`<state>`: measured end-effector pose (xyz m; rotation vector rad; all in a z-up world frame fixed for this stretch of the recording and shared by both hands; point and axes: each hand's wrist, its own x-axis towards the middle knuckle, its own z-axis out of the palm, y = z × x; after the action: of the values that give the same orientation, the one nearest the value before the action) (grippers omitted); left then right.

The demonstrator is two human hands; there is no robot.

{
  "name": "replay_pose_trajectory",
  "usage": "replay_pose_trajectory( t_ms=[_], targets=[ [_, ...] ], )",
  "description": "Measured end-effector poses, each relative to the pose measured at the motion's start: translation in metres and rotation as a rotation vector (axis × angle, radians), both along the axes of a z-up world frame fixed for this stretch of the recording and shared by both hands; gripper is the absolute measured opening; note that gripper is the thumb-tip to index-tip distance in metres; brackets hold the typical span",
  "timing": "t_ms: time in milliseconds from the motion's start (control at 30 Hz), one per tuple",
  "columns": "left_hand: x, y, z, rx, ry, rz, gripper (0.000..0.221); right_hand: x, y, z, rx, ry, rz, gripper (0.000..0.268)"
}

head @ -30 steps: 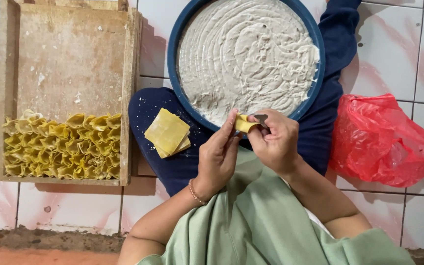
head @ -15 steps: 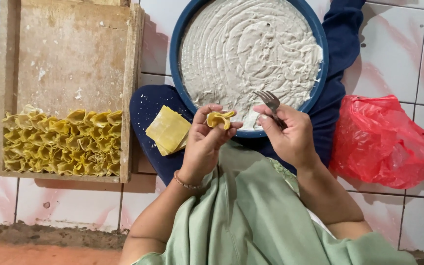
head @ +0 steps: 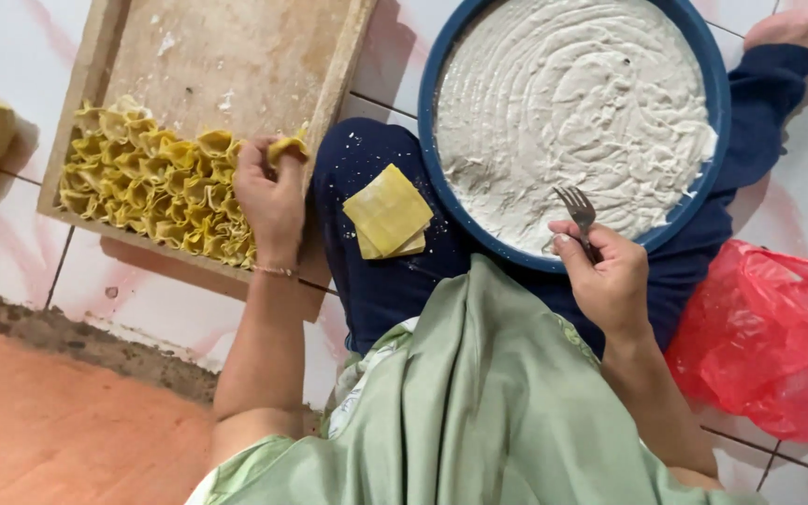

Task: Manually filling and folding dumpling wrappers and arranging them on a wooden tray.

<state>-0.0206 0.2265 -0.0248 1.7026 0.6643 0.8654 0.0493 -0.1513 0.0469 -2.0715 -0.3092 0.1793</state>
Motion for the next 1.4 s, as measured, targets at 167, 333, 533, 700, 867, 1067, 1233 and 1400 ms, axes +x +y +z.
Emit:
replay_pose_trajectory(
  t_ms=[167, 333, 533, 700, 867, 1067, 1233, 1400],
  targets=[
    [-0.009, 0.129, -0.081, 0.288, 0.123, 0.283, 0.008, 0.0, 0.007, -0.005, -0.019, 0.011, 0.014, 0.011],
    [0.002, 0.199, -0.138, 0.514, 0.185, 0.474, 0.012, -0.002, 0.015, -0.003, -0.044, 0.017, 0.015, 0.011],
    [0.012, 0.212, -0.155, 0.414, 0.656, 0.601, 0.015, -0.005, 0.015, -0.003, -0.075, -0.003, 0.011, 0.011],
    [-0.001, 0.205, -0.136, 0.472, 0.84, 0.439, 0.005, -0.005, 0.014, -0.006, -0.072, -0.006, 0.006, 0.01],
    [-0.015, 0.196, -0.116, 0.502, 0.89, 0.304, 0.007, -0.004, 0.017, -0.005, -0.085, 0.002, 0.012, 0.011],
    [-0.02, 0.183, -0.094, 0.615, 0.808, 0.225, 0.018, 0.004, -0.002, -0.024, -0.178, -0.035, 0.02, 0.01],
    [-0.012, 0.086, 0.0, 0.738, 0.21, -0.086, 0.019, 0.013, -0.013, -0.032, -0.253, -0.192, 0.051, 0.021],
    [-0.021, -0.032, 0.047, 0.497, 0.114, -0.526, 0.011, 0.016, -0.022, -0.045, -0.447, -0.324, 0.109, 0.025]
  ],
)
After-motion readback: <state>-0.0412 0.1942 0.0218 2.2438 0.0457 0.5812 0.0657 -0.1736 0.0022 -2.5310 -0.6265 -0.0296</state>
